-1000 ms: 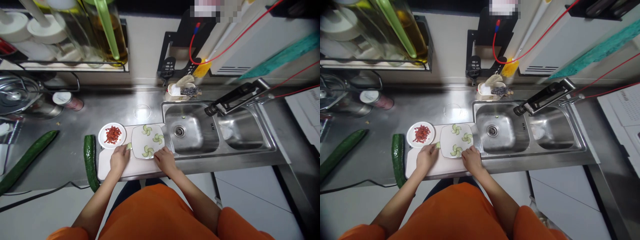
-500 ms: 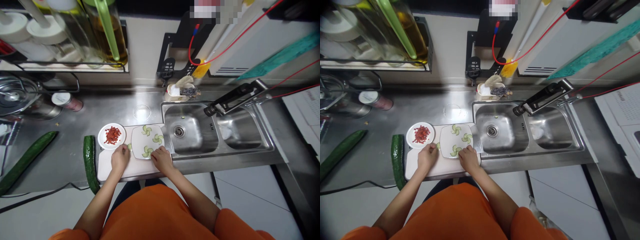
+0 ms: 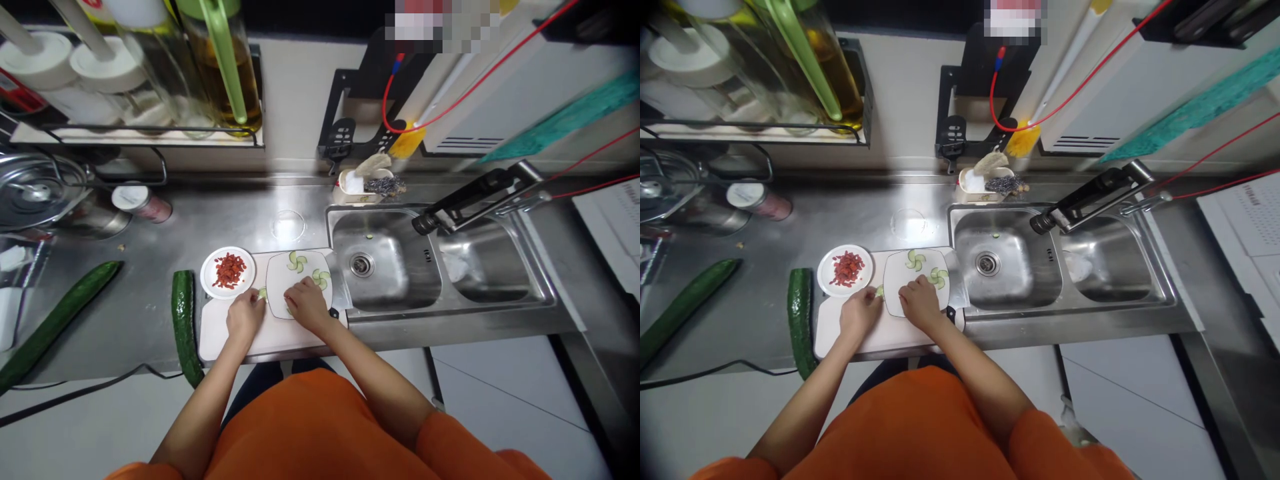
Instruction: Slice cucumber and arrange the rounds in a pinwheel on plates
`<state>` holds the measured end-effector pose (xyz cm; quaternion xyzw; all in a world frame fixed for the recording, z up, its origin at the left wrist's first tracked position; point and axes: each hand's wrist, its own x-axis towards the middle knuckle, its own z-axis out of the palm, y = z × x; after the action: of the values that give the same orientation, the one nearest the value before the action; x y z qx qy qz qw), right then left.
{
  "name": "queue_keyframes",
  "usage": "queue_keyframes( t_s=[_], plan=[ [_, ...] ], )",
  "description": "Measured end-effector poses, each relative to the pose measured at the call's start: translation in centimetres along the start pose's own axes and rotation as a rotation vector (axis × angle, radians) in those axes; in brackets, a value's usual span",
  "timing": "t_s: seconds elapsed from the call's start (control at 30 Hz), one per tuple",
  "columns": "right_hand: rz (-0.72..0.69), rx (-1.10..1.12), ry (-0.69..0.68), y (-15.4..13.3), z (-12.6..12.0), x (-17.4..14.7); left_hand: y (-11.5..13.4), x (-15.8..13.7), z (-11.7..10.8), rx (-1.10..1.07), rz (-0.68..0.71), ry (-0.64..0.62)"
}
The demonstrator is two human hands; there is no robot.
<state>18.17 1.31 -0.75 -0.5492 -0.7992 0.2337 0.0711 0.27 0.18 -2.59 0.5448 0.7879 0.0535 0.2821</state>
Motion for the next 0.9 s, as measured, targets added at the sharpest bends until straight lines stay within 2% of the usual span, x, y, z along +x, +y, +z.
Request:
queue_keyframes(
  t_s=[0.2, 0.4, 0.5, 0.63, 0.77, 0.9],
  plan=[
    [-0.005, 0.032, 0.012, 0.7, 1.0, 0.2, -0.3, 0.0, 0.2, -0.091, 0.007, 0.023],
    [-0.034, 0.208, 0.020, 0.5, 1.2, 1.4, -1.2, 0.2, -0.9, -0.423, 0.050, -0.018],
    [-0.083, 0.332, 0.042, -0.1, 0.9, 2.0, -0.8, 0.2, -1.9, -0.598, 0.113, -0.100],
    [-0.041, 0.399, 0.010, -0.9, -0.1, 2.6, 0.2, 0.1, -2.6, -0.747, 0.120, -0.192],
    [-0.027, 0.446, -0.013, -1.1, -1.6, 2.6, 0.7, 0.3, -2.8, -0.922, 0.005, -0.301],
    [-0.070, 0.549, -0.047, -0.8, -3.4, 2.5, 0.6, 0.8, -2.8, -1.168, -0.192, -0.615]
  ],
)
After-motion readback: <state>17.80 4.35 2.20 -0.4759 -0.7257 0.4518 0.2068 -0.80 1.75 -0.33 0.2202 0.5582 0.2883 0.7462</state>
